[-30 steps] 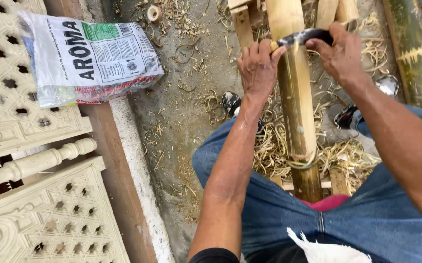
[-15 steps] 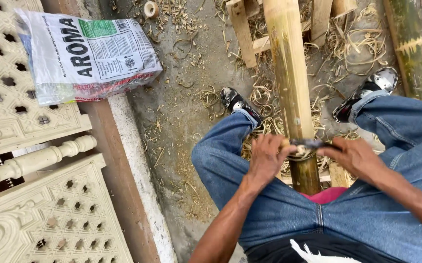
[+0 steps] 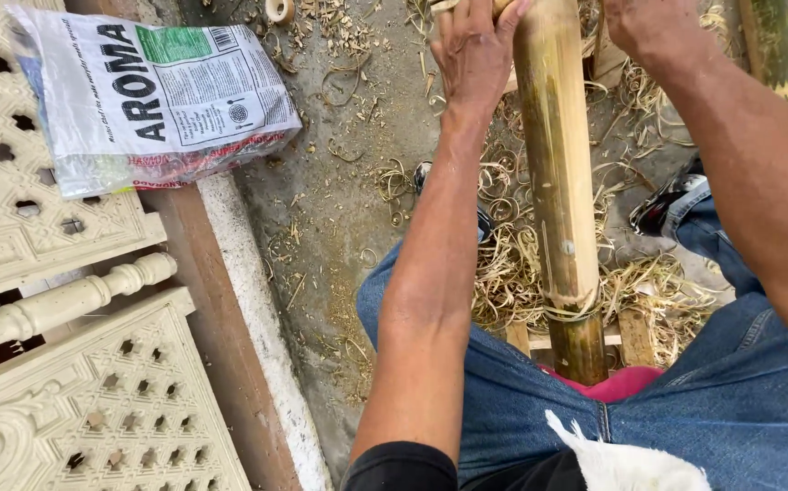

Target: Shaving and peeling layers from a bamboo stalk using a drawknife or curved blade.

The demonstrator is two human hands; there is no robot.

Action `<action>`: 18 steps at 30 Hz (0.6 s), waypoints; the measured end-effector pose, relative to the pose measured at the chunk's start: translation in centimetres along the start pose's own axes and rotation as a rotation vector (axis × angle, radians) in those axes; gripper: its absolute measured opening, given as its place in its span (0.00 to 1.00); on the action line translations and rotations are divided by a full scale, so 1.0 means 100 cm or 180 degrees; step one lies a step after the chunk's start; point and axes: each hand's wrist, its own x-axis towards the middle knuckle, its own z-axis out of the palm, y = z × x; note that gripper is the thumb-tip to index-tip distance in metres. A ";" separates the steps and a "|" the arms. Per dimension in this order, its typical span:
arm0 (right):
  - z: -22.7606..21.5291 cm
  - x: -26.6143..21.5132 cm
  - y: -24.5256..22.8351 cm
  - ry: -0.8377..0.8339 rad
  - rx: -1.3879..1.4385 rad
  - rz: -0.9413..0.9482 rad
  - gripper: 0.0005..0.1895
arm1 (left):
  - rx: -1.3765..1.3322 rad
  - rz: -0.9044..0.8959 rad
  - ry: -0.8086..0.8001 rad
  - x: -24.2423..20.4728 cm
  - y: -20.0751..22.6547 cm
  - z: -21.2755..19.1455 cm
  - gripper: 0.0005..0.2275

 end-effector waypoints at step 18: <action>-0.012 -0.297 -0.070 0.0558 0.0826 0.0078 0.16 | -0.0329 -0.0251 -0.1035 -0.209 0.122 -0.180 0.18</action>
